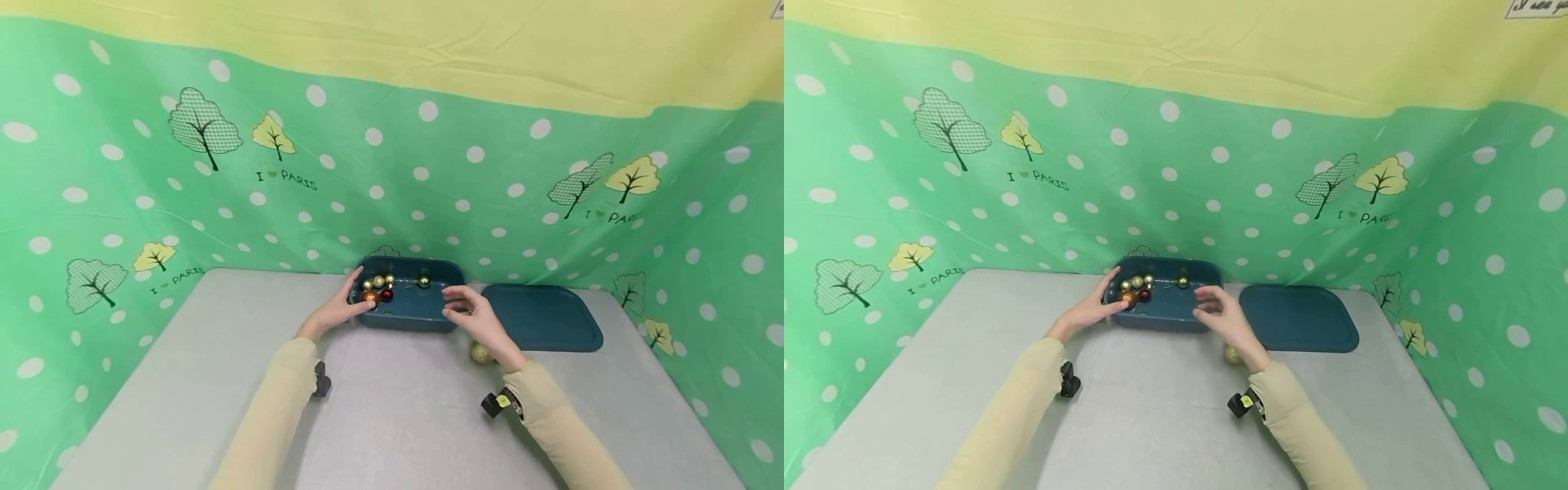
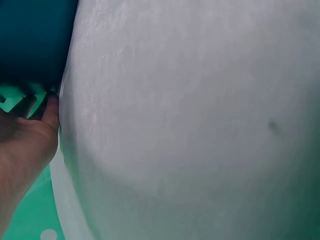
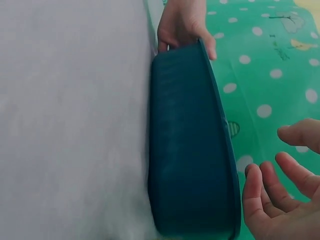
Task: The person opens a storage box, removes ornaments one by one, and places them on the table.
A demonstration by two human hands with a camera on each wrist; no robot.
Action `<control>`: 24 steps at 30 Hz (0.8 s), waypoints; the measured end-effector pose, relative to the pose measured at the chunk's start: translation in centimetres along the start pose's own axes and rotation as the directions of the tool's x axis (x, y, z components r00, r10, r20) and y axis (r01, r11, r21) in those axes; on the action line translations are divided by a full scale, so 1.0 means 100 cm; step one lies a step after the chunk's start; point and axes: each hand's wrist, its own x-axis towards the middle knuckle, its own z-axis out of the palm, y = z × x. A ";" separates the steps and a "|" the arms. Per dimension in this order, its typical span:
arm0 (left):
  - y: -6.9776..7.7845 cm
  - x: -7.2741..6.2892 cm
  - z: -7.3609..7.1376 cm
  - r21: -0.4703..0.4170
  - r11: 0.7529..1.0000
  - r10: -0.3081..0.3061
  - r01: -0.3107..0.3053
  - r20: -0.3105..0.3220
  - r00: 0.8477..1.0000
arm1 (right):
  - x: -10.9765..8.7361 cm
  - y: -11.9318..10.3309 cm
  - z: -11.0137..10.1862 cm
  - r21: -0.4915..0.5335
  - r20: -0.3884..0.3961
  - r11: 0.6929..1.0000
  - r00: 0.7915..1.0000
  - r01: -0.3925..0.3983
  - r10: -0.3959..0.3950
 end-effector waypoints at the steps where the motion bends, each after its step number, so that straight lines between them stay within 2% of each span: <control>1: 0.004 -0.002 0.000 0.003 1.000 -0.001 0.001 0.001 1.000 | 0.003 -0.001 0.003 0.003 0.008 1.000 1.000 0.012 -0.012; 6: 0.015 -0.009 0.003 0.018 1.000 0.001 -0.001 0.002 1.000 | 0.015 -0.006 0.016 0.010 0.039 0.999 0.999 0.037 -0.037; 12: 0.015 -0.009 0.003 0.046 0.999 0.012 -0.012 0.000 1.000 | 0.028 -0.024 0.031 0.016 0.077 0.999 0.996 0.039 -0.040; 15: 0.000 0.000 0.003 0.079 0.997 0.025 -0.023 -0.015 1.000 | 0.030 -0.040 0.038 0.014 0.096 0.999 0.995 0.029 -0.031; 17: -0.010 0.006 0.004 0.091 0.995 0.032 -0.030 -0.025 0.999 | 0.033 -0.041 0.041 0.014 0.110 0.999 0.993 0.029 -0.031; 19: -0.020 0.011 0.004 0.090 0.995 0.034 -0.031 -0.034 0.999 | 0.038 -0.038 0.046 0.014 0.124 1.000 0.992 0.021 -0.023; 24: -0.020 0.011 0.003 0.094 0.995 0.032 -0.027 -0.043 0.999 | 0.054 -0.011 0.056 0.004 0.148 1.000 0.989 -0.006 0.005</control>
